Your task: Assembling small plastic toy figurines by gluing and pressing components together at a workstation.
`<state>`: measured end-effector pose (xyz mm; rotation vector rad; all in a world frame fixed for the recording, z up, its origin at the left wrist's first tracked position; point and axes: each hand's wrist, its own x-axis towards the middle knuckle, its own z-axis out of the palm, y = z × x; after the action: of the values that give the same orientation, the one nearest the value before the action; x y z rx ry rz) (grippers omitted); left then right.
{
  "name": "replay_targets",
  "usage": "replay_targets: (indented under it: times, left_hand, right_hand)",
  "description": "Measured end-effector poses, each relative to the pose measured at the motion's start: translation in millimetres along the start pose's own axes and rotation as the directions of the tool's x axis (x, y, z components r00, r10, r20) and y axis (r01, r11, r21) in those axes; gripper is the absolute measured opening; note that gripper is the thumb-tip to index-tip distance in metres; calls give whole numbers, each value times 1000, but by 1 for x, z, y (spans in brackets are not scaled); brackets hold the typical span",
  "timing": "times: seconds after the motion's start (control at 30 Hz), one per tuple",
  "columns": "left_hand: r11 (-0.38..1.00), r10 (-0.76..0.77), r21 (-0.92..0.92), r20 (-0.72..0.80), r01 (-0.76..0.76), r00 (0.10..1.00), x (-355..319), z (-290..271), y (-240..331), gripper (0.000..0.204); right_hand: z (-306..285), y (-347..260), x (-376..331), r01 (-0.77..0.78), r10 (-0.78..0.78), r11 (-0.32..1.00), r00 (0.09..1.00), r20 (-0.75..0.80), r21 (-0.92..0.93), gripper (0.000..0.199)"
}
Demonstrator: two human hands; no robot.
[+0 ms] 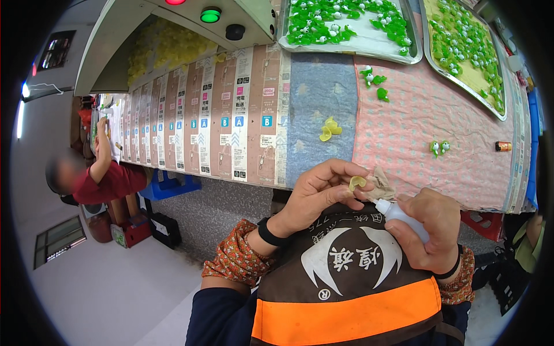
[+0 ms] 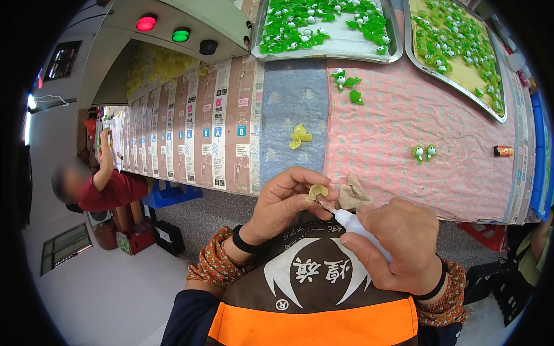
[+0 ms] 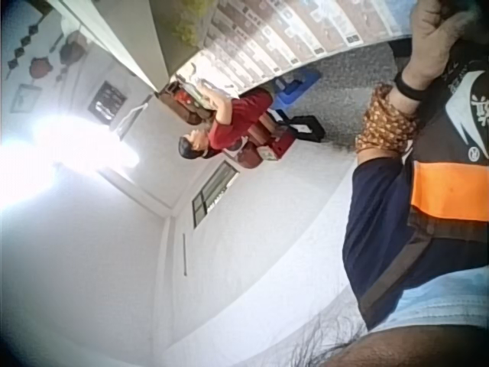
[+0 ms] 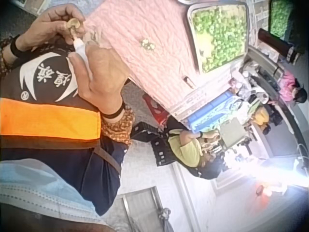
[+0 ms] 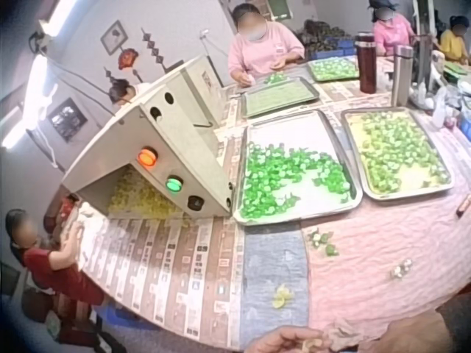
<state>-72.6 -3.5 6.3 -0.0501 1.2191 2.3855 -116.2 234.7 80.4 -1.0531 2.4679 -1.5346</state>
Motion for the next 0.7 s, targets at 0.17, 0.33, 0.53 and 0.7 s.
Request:
replay_targets:
  times: [0.17,0.33,0.53,0.7]
  left_hand:
    - [1000,-8,10,0,8,1000,-1,2,0,31]
    - [999,-23,-23,33,24,999,-1,0,-2,34]
    - [997,-52,-58,8,53,999,-1,2,-2,32]
    - [989,-114,-98,-59,108,992,-3,7,1,30]
  right_hand:
    - [1,2,0,9,-9,1000,1000,21,-8,33]
    - [2,3,0,13,-13,1000,1000,-5,-13,34]
    - [2,4,-1,8,-8,1000,1000,13,-15,33]
    - [4,4,-1,-7,5,999,999,-47,-48,31]
